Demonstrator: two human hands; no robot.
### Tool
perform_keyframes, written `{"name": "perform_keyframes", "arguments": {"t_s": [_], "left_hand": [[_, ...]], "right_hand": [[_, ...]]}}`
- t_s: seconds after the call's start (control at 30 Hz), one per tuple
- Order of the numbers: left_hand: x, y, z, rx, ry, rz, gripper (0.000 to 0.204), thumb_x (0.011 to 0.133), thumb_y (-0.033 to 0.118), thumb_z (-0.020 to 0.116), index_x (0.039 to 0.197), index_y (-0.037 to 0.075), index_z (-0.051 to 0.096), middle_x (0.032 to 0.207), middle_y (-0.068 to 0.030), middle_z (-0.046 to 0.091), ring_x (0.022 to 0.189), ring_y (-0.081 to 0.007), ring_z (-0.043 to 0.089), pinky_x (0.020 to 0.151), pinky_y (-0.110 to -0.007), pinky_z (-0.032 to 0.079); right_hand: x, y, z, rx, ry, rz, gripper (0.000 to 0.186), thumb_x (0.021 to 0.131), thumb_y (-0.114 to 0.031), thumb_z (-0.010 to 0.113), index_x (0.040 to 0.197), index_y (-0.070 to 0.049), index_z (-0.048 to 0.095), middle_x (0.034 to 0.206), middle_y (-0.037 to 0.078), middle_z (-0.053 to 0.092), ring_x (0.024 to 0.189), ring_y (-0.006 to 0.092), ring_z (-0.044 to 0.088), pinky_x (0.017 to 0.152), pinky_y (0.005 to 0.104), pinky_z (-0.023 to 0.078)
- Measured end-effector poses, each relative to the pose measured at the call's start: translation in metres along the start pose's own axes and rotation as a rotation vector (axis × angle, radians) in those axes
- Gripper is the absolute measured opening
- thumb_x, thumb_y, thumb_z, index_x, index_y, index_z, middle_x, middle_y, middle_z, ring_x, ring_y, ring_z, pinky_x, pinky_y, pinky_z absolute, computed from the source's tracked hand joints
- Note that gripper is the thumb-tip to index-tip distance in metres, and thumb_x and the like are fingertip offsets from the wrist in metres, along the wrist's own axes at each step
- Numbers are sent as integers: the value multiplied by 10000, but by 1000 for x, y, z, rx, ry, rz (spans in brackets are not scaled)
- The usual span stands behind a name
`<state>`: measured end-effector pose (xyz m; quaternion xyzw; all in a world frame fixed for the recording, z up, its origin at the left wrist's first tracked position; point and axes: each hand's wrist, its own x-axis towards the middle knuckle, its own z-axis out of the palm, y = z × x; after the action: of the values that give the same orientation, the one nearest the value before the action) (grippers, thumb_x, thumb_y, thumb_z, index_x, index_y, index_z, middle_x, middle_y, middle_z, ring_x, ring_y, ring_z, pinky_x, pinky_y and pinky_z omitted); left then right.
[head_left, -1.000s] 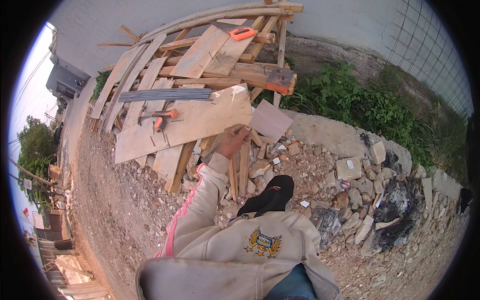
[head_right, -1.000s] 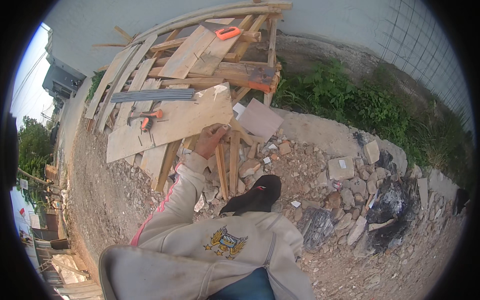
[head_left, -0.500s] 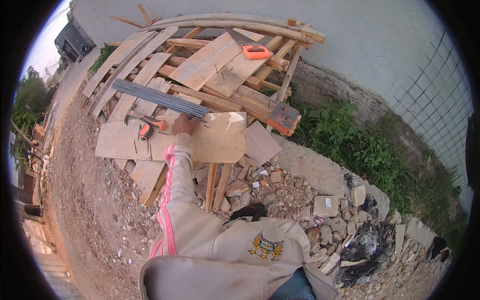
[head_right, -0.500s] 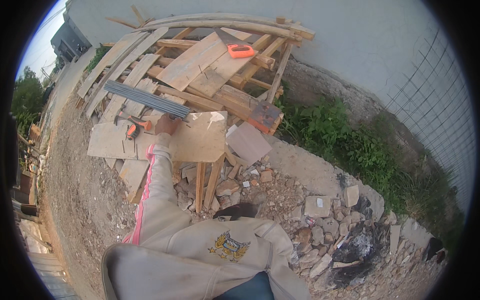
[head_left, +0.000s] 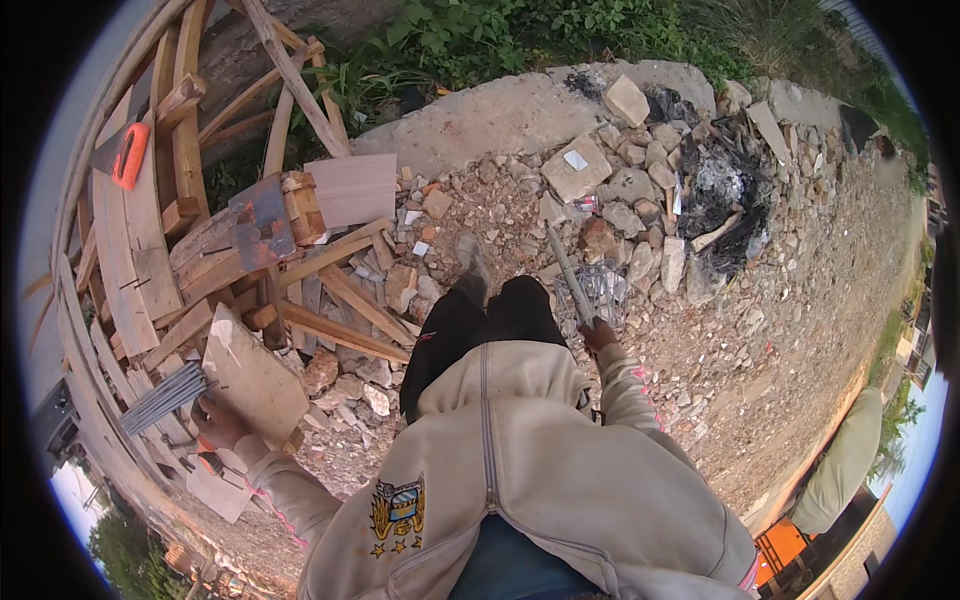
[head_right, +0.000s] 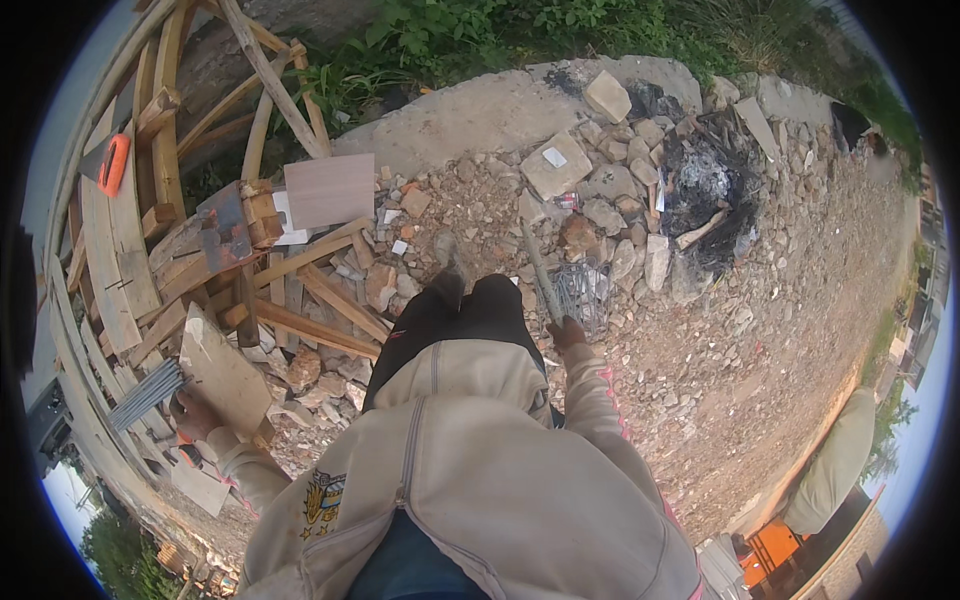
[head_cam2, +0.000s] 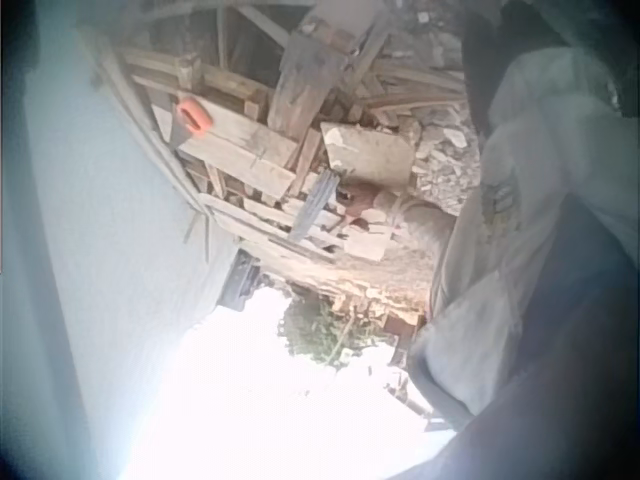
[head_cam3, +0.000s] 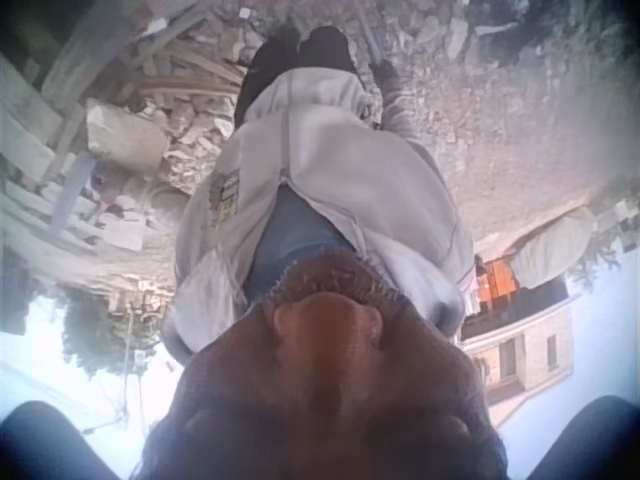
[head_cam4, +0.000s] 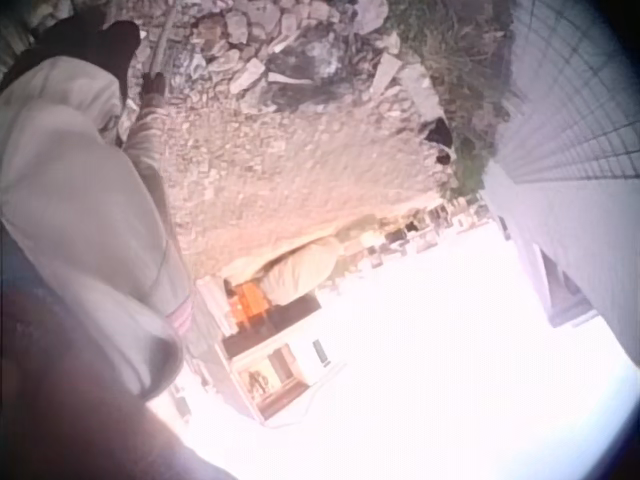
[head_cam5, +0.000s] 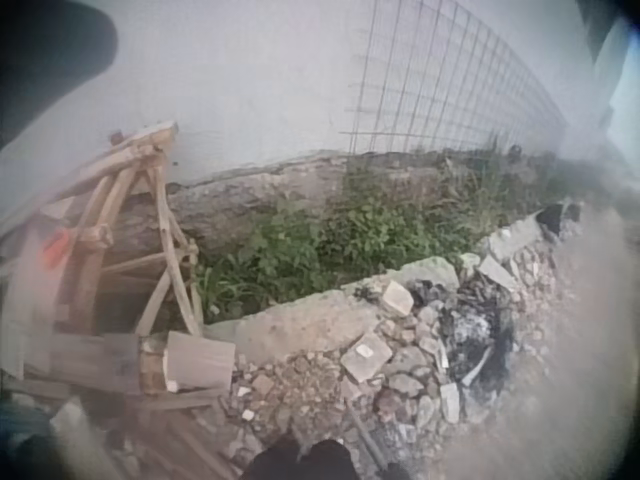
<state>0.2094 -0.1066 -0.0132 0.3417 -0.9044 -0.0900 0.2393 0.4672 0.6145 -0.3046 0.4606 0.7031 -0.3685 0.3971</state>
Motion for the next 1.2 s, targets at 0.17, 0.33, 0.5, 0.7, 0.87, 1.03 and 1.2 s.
{"name": "perform_keyframes", "arguments": {"t_s": [0.17,0.33,0.5,0.7,0.87,1.03,1.2], "left_hand": [[3,-19,5,97,-3,-14,435,1009,379,591,1161,-10,710,1183,-190,714,1033,-348,693,863,-461,547],[-4,11,-3,190,-56,-19,478,1000,432,568,1226,32,700,1220,-164,713,1079,-344,690,918,-451,543],[7,1,-3,345,-55,-56,504,983,514,557,1241,111,714,1245,-99,718,1111,-314,681,945,-449,530],[22,-15,-3,370,-19,17,513,983,548,557,1249,137,713,1205,-95,735,1044,-319,706,913,-476,532],[22,2,1,386,-57,-50,549,987,550,528,1253,104,705,1219,-132,727,1050,-368,703,875,-490,545],[-4,20,-3,349,-76,-88,588,984,535,496,1299,67,662,1227,-209,707,1041,-414,697,847,-512,552],[20,4,8,376,-60,-16,621,982,538,474,1351,59,616,1236,-258,687,1050,-446,687,874,-549,542]], "right_hand": [[58,10,16,-161,49,25,475,896,-330,717,1138,65,612,857,228,701,612,318,713,569,457,576],[83,26,20,-56,-143,270,453,877,-311,703,1202,3,676,1152,231,722,1030,377,725,902,468,580],[117,47,41,-302,-33,224,423,867,-285,729,1177,1,707,1112,221,734,1043,360,718,890,456,572],[110,67,56,-355,220,173,323,884,-207,638,1154,-43,700,1111,212,740,1053,392,720,922,481,581],[50,109,81,-116,235,328,373,856,-243,642,1170,-42,641,1141,262,698,1086,434,680,924,529,554],[-36,160,110,15,419,177,313,851,-231,637,1102,-49,595,1078,252,676,955,464,671,844,572,534],[-122,177,110,198,487,112,346,848,-291,671,1076,-43,594,1036,263,672,966,481,651,842,564,510]]}}
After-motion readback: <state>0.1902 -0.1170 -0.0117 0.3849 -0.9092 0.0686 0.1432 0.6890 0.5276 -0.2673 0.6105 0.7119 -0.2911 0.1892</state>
